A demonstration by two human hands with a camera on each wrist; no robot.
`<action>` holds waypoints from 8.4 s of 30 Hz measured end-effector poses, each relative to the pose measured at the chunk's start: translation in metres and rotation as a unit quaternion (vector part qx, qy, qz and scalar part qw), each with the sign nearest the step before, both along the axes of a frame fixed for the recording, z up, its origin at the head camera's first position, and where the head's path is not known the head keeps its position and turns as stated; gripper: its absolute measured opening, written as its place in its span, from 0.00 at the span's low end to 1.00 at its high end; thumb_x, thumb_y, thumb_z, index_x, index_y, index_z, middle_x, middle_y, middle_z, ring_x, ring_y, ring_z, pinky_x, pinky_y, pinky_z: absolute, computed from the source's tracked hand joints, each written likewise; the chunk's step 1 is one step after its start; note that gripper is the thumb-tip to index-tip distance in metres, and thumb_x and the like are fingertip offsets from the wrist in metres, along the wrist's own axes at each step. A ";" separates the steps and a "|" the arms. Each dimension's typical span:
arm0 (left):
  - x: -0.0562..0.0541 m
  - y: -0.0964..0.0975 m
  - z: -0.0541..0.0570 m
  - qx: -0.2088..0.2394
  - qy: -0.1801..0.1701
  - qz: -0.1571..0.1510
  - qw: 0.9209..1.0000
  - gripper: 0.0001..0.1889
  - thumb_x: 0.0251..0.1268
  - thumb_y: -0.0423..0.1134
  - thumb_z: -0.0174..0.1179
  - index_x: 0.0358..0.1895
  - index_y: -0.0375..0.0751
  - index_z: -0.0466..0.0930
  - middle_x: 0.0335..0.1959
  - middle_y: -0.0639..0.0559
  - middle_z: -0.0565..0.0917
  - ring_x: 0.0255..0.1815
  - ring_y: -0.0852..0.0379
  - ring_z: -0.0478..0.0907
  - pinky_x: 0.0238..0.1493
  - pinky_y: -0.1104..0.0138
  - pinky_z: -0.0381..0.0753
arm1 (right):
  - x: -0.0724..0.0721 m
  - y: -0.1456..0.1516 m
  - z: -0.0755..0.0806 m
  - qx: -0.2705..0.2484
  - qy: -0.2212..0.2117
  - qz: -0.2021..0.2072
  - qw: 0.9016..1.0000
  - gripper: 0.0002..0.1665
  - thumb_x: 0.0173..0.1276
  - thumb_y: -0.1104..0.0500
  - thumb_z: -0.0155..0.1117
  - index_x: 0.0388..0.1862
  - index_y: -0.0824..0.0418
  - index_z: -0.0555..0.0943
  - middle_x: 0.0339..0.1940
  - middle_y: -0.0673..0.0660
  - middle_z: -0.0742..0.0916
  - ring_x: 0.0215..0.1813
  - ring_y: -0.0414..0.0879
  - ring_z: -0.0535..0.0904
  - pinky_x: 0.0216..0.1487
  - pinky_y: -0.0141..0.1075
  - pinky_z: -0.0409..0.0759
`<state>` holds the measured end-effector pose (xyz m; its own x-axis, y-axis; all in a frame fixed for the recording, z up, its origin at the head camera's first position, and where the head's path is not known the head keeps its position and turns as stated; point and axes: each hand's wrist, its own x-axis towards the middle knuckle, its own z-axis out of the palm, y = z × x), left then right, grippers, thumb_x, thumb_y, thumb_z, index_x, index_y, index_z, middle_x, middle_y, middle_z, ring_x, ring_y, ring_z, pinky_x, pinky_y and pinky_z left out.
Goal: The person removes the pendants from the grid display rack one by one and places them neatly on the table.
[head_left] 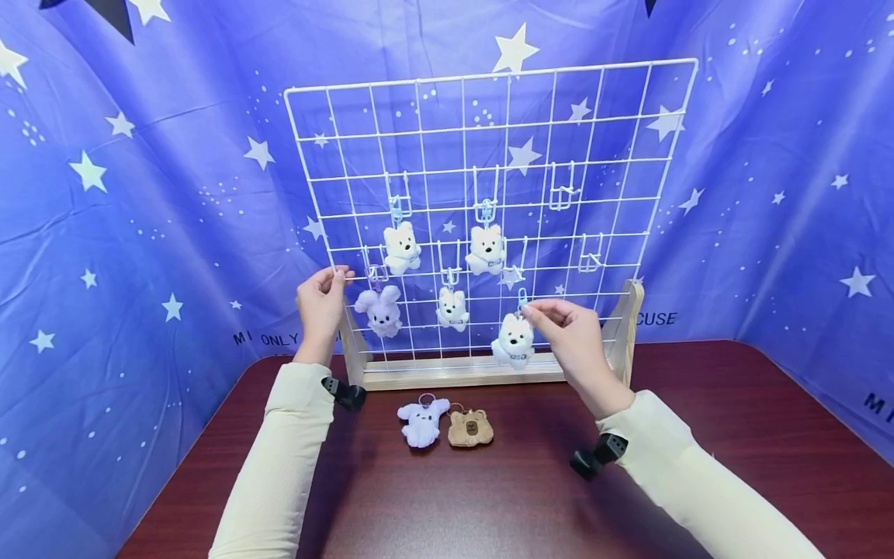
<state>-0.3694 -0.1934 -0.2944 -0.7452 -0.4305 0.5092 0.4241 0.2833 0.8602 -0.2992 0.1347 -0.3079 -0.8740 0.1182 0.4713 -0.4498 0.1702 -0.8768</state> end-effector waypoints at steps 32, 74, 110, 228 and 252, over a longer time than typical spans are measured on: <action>-0.003 -0.003 -0.002 0.009 -0.001 -0.002 1.000 0.12 0.69 0.36 0.54 0.44 0.29 0.82 0.40 0.36 0.85 0.41 0.47 0.83 0.36 0.79 0.74 | 0.012 0.025 -0.099 0.033 -0.135 0.174 0.975 0.13 0.67 0.65 0.58 0.41 0.77 0.77 0.28 0.43 0.84 0.35 0.34 0.78 0.41 0.30 0.76; -0.004 -0.002 -0.003 0.002 0.003 0.003 1.000 0.12 0.69 0.36 0.54 0.43 0.30 0.83 0.40 0.37 0.85 0.31 0.70 0.80 0.33 0.79 0.72 | -0.022 0.009 -0.133 0.079 -0.203 0.110 0.970 0.11 0.60 0.67 0.64 0.39 0.76 0.81 0.28 0.56 0.88 0.27 0.36 0.78 0.31 0.31 0.77; -0.002 -0.001 -0.003 0.006 -0.002 -0.001 1.000 0.12 0.69 0.36 0.54 0.44 0.30 0.83 0.40 0.37 0.85 0.30 0.71 0.79 0.34 0.79 0.73 | -0.015 0.004 -0.043 0.135 -0.044 0.066 0.988 0.13 0.61 0.57 0.68 0.40 0.65 0.84 0.36 0.60 0.88 0.36 0.38 0.83 0.41 0.29 0.77; -0.005 -0.003 -0.006 -0.001 0.021 -0.009 1.000 0.12 0.68 0.36 0.55 0.43 0.29 0.83 0.39 0.35 0.85 0.28 0.73 0.79 0.29 0.81 0.70 | 0.009 0.005 0.062 0.096 -0.002 0.040 0.995 0.17 0.63 0.54 0.66 0.41 0.68 0.82 0.28 0.41 0.86 0.35 0.36 0.80 0.42 0.28 0.76; -0.006 -0.004 -0.006 0.001 0.019 -0.001 1.000 0.12 0.68 0.36 0.55 0.43 0.30 0.83 0.39 0.36 0.85 0.30 0.71 0.80 0.32 0.80 0.72 | 0.028 0.056 -0.033 0.163 -0.018 0.103 0.981 0.08 0.65 0.64 0.62 0.35 0.70 0.81 0.26 0.42 0.83 0.27 0.35 0.76 0.29 0.29 0.73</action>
<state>-0.3756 -0.1973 -0.3004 -0.7261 -0.4299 0.5367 0.4571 0.2813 0.8438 -0.2713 0.1905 -0.3408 -0.8803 -0.2151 0.4228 -0.4738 0.3530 -0.8068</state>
